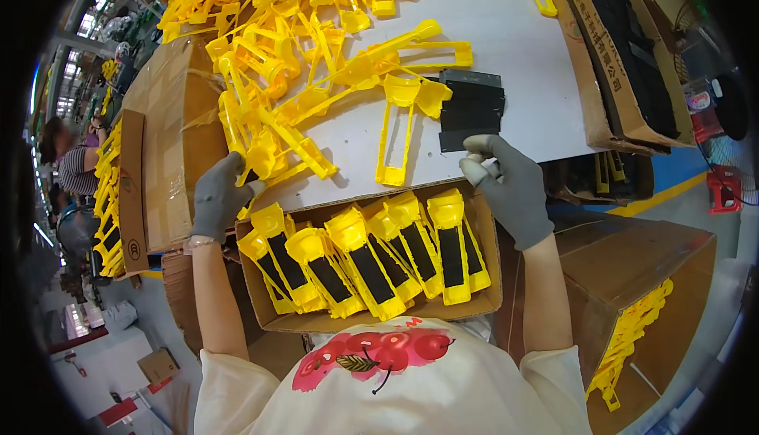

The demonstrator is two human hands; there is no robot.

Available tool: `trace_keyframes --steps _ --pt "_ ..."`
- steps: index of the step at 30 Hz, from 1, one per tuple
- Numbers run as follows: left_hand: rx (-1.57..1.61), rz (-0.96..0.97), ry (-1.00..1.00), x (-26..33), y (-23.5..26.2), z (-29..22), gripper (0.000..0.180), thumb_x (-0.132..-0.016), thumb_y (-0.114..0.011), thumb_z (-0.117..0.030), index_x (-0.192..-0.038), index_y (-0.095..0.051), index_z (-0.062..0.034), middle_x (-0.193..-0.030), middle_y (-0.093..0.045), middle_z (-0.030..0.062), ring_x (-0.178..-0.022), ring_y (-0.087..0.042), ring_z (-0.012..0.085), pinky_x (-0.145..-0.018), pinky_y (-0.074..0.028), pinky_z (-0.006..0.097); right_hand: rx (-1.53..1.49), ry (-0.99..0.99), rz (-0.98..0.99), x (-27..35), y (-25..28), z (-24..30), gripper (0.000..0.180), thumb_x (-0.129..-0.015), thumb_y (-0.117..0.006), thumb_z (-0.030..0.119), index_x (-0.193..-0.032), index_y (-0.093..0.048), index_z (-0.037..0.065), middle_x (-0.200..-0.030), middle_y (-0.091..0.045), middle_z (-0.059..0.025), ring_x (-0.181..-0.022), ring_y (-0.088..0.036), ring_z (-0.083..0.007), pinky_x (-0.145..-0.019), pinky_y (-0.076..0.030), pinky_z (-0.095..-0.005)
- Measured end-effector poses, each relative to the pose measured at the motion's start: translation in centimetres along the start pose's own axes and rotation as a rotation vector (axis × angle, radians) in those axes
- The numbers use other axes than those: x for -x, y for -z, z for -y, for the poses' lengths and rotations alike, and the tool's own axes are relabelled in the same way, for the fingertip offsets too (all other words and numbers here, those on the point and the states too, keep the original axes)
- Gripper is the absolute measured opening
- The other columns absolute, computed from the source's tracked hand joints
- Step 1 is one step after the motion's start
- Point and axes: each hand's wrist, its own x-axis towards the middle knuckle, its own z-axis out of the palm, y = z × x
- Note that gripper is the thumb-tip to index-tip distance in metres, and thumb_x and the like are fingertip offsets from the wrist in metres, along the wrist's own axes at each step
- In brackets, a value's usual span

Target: Assembling yellow plastic flashlight housings by inserting black internal components.

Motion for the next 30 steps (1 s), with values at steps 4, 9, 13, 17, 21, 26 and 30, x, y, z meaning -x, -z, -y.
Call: trace_keyframes --steps 4,9,13,17,21,26,30 --pt "-0.160 0.039 0.113 1.6 0.1 -0.1 0.050 -0.070 -0.079 -0.023 -0.112 -0.054 -0.0092 -0.091 -0.068 0.0136 -0.081 -0.066 0.0332 -0.070 -0.052 0.041 -0.069 -0.024 0.015 0.3 0.0 -0.6 0.028 -0.084 -0.068 0.016 -0.109 -0.066 0.004 -0.084 -0.066 -0.0009 -0.065 -0.053 -0.0046 -0.063 -0.046 -0.0198" --pt "-0.063 -0.349 0.024 2.8 0.7 0.8 0.057 -0.073 -0.076 -0.025 -0.122 -0.048 -0.0120 -0.088 -0.068 0.0126 -0.075 -0.066 0.0353 -0.065 -0.053 0.044 -0.120 -0.068 -0.002 1.5 0.6 -0.7 0.025 -0.086 -0.066 0.013 -0.109 -0.065 0.004 -0.085 -0.065 -0.0004 -0.071 -0.054 -0.0031 -0.067 -0.046 -0.0190" --pt "0.142 -0.435 0.298 6.2 5.5 -2.2 0.067 -0.078 -0.069 -0.024 -0.137 -0.040 -0.0121 -0.082 -0.066 0.0092 -0.069 -0.067 0.0277 -0.059 -0.052 0.038 -0.146 -0.070 -0.027 2.3 0.7 -2.2 0.025 -0.087 -0.066 0.012 -0.110 -0.065 0.003 -0.084 -0.063 0.0015 -0.069 -0.050 -0.0024 -0.065 -0.044 -0.0184" --pt "0.040 -0.187 0.415 13.4 2.2 -2.4 0.066 -0.083 -0.065 -0.019 -0.142 -0.038 -0.0114 -0.089 -0.067 0.0124 -0.075 -0.066 0.0218 -0.065 -0.052 0.035 -0.230 -0.115 0.016 2.8 -0.2 -1.7 0.024 -0.087 -0.066 0.011 -0.110 -0.065 0.002 -0.084 -0.062 0.0020 -0.069 -0.050 -0.0027 -0.065 -0.044 -0.0186" --pt "-0.053 0.101 0.462 16.5 -0.8 -5.1 0.060 -0.086 -0.065 -0.030 -0.139 -0.044 -0.0101 -0.115 -0.059 0.0185 -0.101 -0.060 0.0343 -0.081 -0.052 0.042 -0.190 -0.048 0.054 3.2 -0.9 -1.6 0.024 -0.088 -0.066 0.011 -0.110 -0.064 0.002 -0.086 -0.064 0.0005 -0.070 -0.052 -0.0029 -0.066 -0.045 -0.0188" --pt "-0.107 -0.222 0.330 18.0 -3.9 -5.5 0.051 -0.094 -0.051 -0.030 -0.137 -0.042 -0.0046 -0.144 -0.030 0.0293 -0.133 -0.027 0.0495 -0.106 -0.031 0.053 -0.145 -0.024 0.047 2.8 -1.0 -0.8 0.025 -0.087 -0.066 0.012 -0.110 -0.064 0.002 -0.086 -0.065 0.0004 -0.072 -0.053 -0.0026 -0.066 -0.045 -0.0190" --pt "0.179 -0.419 0.292 14.8 -3.1 -6.3 0.055 -0.092 -0.055 -0.033 -0.135 -0.043 -0.0013 -0.147 -0.026 0.0282 -0.136 -0.023 0.0483 -0.110 -0.025 0.053 -0.134 -0.019 -0.026 3.0 -1.9 -0.9 0.026 -0.085 -0.068 0.012 -0.109 -0.064 0.003 -0.088 -0.066 -0.0020 -0.073 -0.057 -0.0066 -0.066 -0.047 -0.0213"
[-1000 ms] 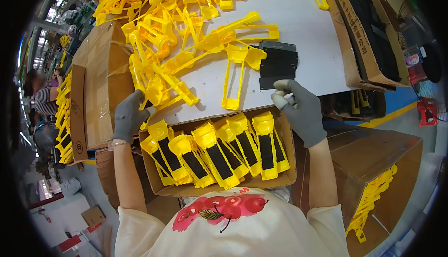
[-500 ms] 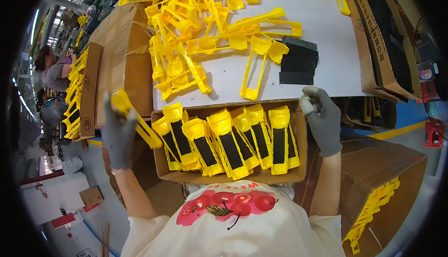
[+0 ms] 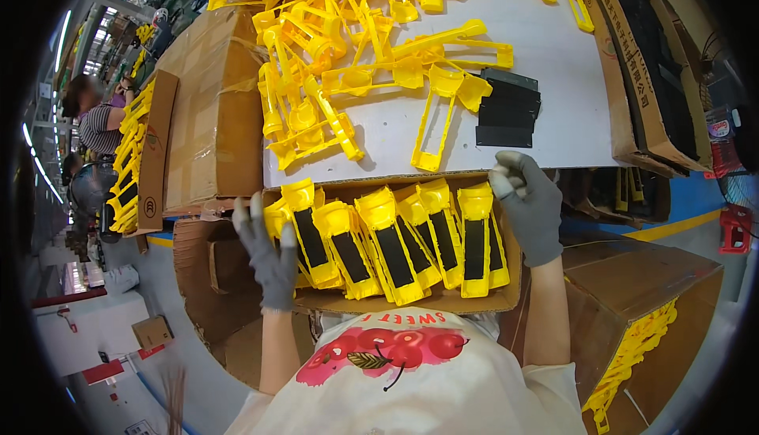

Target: Assembling yellow plastic flashlight housings by inserting black internal components.

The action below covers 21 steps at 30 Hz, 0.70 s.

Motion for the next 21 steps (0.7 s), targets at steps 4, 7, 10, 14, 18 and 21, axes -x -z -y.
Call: trace_keyframes --steps 4,7,10,14,18,21 --pt "0.130 0.294 0.105 0.7 -1.0 -2.0 0.065 -0.087 -0.061 -0.039 -0.137 -0.043 -0.0018 -0.152 -0.022 0.0262 -0.134 -0.034 0.0448 -0.103 -0.038 0.045 0.215 0.252 -0.108 -0.1 -1.0 -0.8 0.028 -0.080 -0.072 0.011 -0.106 -0.065 0.006 -0.093 -0.068 -0.0092 -0.081 -0.065 -0.0196 -0.069 -0.050 -0.0266" --pt "0.188 0.330 0.034 1.1 -1.2 -1.8 0.063 -0.086 -0.062 -0.037 -0.136 -0.045 -0.0031 -0.151 -0.024 0.0251 -0.134 -0.035 0.0426 -0.104 -0.038 0.045 0.165 0.243 -0.136 0.3 -1.1 -2.3 0.026 -0.080 -0.072 0.011 -0.105 -0.065 0.006 -0.093 -0.068 -0.0080 -0.082 -0.066 -0.0190 -0.070 -0.050 -0.0266" --pt "0.286 0.160 0.049 -0.4 -2.8 -0.4 0.049 -0.092 -0.056 -0.026 -0.136 -0.046 -0.0060 -0.150 -0.028 0.0227 -0.134 -0.035 0.0416 -0.106 -0.036 0.044 0.251 0.250 -0.122 0.2 -1.1 -1.4 0.024 -0.081 -0.071 0.011 -0.103 -0.065 0.006 -0.092 -0.068 -0.0082 -0.082 -0.066 -0.0190 -0.070 -0.051 -0.0269" --pt "0.147 0.101 0.091 -0.7 -1.9 -1.3 0.042 -0.097 -0.047 -0.024 -0.134 -0.047 -0.0023 -0.149 -0.029 0.0245 -0.134 -0.035 0.0424 -0.105 -0.036 0.044 0.167 0.205 -0.099 0.1 -1.2 -2.2 0.019 -0.082 -0.069 0.009 -0.101 -0.065 0.005 -0.089 -0.067 -0.0081 -0.080 -0.065 -0.0196 -0.069 -0.050 -0.0280" --pt "-0.300 0.095 0.071 -0.2 -2.0 0.5 0.049 -0.097 -0.048 -0.030 -0.134 -0.045 0.0027 -0.149 -0.027 0.0255 -0.135 -0.027 0.0461 -0.110 -0.027 0.050 0.191 0.297 -0.138 0.1 -1.2 -1.6 0.018 -0.083 -0.068 0.009 -0.100 -0.065 0.005 -0.088 -0.066 -0.0080 -0.079 -0.064 -0.0204 -0.068 -0.050 -0.0281" --pt "-0.525 0.137 0.003 -0.2 -3.7 2.3 0.058 -0.097 -0.045 -0.036 -0.136 -0.038 0.0064 -0.148 -0.028 0.0264 -0.137 -0.022 0.0460 -0.112 -0.018 0.053 0.212 0.250 -0.130 -0.2 -1.1 -1.5 0.018 -0.083 -0.068 0.010 -0.100 -0.065 0.005 -0.088 -0.066 -0.0083 -0.078 -0.064 -0.0208 -0.069 -0.050 -0.0277"
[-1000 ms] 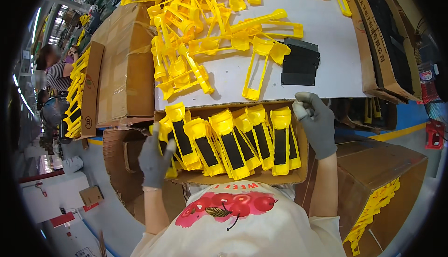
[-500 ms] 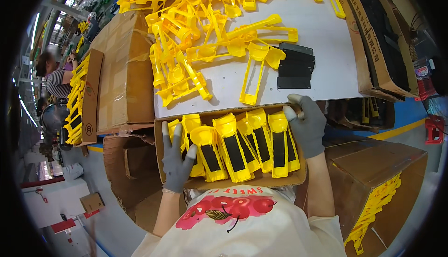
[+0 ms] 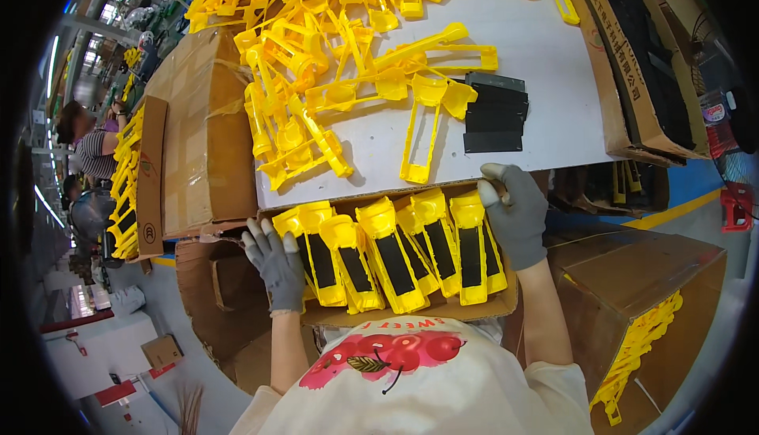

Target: Assembling yellow plastic flashlight housings by inserting black internal components.

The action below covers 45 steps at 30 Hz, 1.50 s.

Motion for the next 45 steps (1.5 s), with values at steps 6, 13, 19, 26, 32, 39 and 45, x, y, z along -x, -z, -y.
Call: trace_keyframes --steps 6,13,19,26,32,39,45 --pt "0.327 -0.260 -0.186 -7.0 2.9 0.0 0.051 -0.080 -0.069 -0.012 -0.129 -0.053 -0.0105 -0.146 -0.035 0.0204 -0.135 -0.029 0.0447 -0.107 -0.032 0.052 -0.134 -0.115 -0.006 -0.7 1.0 0.4 0.019 -0.083 -0.068 0.011 -0.101 -0.065 0.006 -0.091 -0.066 -0.0072 -0.077 -0.063 -0.0163 -0.069 -0.051 -0.0277" --pt "0.333 -0.085 -0.307 -12.7 -1.9 2.1 0.029 -0.068 -0.081 -0.019 -0.087 -0.064 -0.0055 -0.138 -0.047 0.0186 -0.136 -0.028 0.0424 -0.110 -0.027 0.047 0.301 0.033 0.030 -6.1 2.9 -1.7 0.023 -0.077 -0.072 0.019 -0.099 -0.066 0.014 -0.095 -0.062 -0.0044 -0.093 -0.063 -0.0226 -0.076 -0.052 -0.0344" --pt "0.893 -0.039 -0.175 -13.6 0.4 3.4 0.017 -0.080 -0.071 -0.005 -0.090 -0.058 0.0002 -0.106 -0.065 0.0120 -0.098 -0.062 0.0201 -0.087 -0.047 0.030 0.595 0.132 0.270 -7.8 2.9 -3.1 0.034 -0.068 -0.078 0.022 -0.099 -0.065 0.016 -0.109 -0.059 -0.0049 -0.106 -0.056 -0.0254 -0.088 -0.047 -0.0380" --pt "0.887 0.469 -0.019 -16.8 7.2 3.8 0.058 -0.076 -0.069 0.002 -0.131 -0.051 -0.0023 -0.085 -0.064 0.0048 -0.065 -0.057 0.0070 -0.050 -0.045 0.021 0.741 0.371 0.457 -9.7 0.2 -0.7 0.031 -0.066 -0.075 0.018 -0.095 -0.064 0.011 -0.100 -0.058 -0.0057 -0.093 -0.060 -0.0239 -0.077 -0.050 -0.0375" --pt "0.899 0.319 0.010 -17.3 9.1 5.8 0.039 -0.078 -0.067 0.001 -0.116 -0.061 0.0016 -0.081 -0.064 0.0061 -0.064 -0.058 0.0097 -0.052 -0.047 0.023 0.639 0.251 0.595 -10.5 -0.1 -0.2 0.019 -0.072 -0.070 0.016 -0.085 -0.059 0.009 -0.088 -0.061 -0.0092 -0.081 -0.064 -0.0296 -0.073 -0.051 -0.0393" --pt "1.189 0.086 -0.031 -10.3 12.1 3.5 0.022 -0.089 -0.060 -0.008 -0.110 -0.065 -0.0012 -0.096 -0.068 0.0076 -0.075 -0.065 0.0148 -0.060 -0.051 0.023 -0.111 0.077 0.177 -7.9 4.0 6.7 0.023 -0.079 -0.071 0.008 -0.102 -0.066 0.005 -0.076 -0.057 -0.0021 -0.069 -0.058 -0.0133 -0.066 -0.048 -0.0246" --pt "1.838 0.684 0.203 -3.2 9.1 -4.9 0.031 -0.087 -0.059 -0.006 -0.117 -0.061 0.0020 -0.102 -0.067 0.0180 -0.083 -0.069 0.0260 -0.066 -0.059 0.031 -0.643 -0.398 0.434 -0.9 4.4 10.7 0.017 -0.087 -0.065 0.010 -0.101 -0.059 0.003 -0.076 -0.065 -0.0040 -0.061 -0.059 -0.0050 -0.055 -0.048 -0.0221"
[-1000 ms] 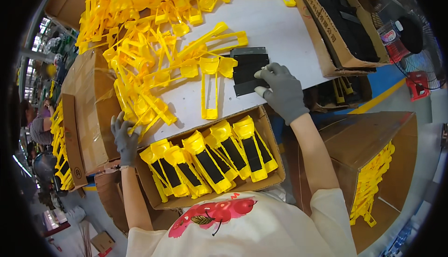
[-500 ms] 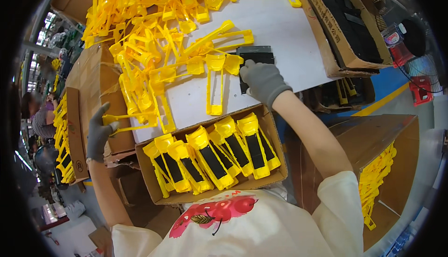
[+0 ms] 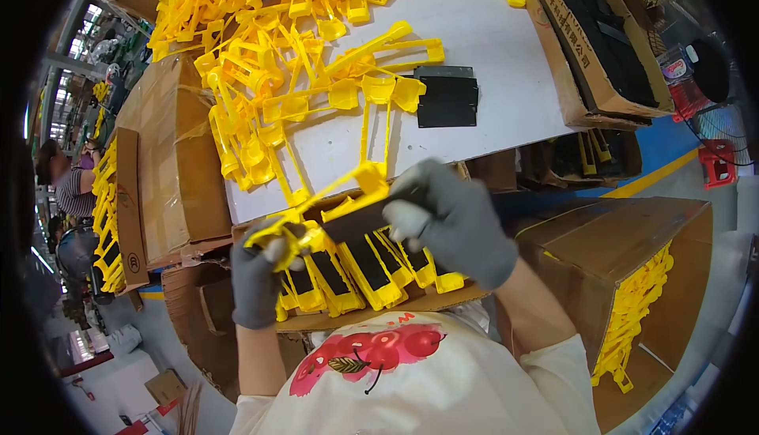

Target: Assembling yellow plastic flashlight housings by inserting black internal components.

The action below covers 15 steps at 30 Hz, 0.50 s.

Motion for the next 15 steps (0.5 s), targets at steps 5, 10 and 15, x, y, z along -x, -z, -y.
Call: trace_keyframes --steps 5,10,15 --pt "0.113 -0.021 0.120 0.7 -2.3 2.3 0.034 -0.088 -0.060 -0.008 -0.120 -0.059 0.0029 -0.100 -0.064 0.0163 -0.075 -0.068 0.0262 -0.059 -0.056 0.026 0.215 0.107 -0.012 1.0 -1.9 -3.3 0.019 -0.089 -0.066 0.016 -0.103 -0.060 0.005 -0.080 -0.069 -0.0090 -0.070 -0.069 -0.0160 -0.063 -0.054 -0.0267" --pt "0.083 0.011 0.157 0.9 -2.8 2.1 0.028 -0.088 -0.057 0.001 -0.114 -0.062 0.0050 -0.101 -0.065 0.0150 -0.082 -0.070 0.0277 -0.069 -0.060 0.031 0.465 0.249 -0.059 1.2 -1.8 -3.6 0.015 -0.086 -0.066 0.009 -0.099 -0.061 0.002 -0.076 -0.068 -0.0085 -0.064 -0.067 -0.0121 -0.058 -0.052 -0.0243" --pt "0.071 0.022 0.158 1.4 -3.0 2.4 0.026 -0.088 -0.057 0.001 -0.113 -0.062 0.0063 -0.101 -0.065 0.0149 -0.082 -0.071 0.0290 -0.066 -0.061 0.031 0.625 0.309 -0.077 1.6 -2.0 -3.4 0.018 -0.085 -0.069 0.015 -0.098 -0.062 0.003 -0.077 -0.068 -0.0131 -0.063 -0.068 -0.0232 -0.058 -0.052 -0.0275"
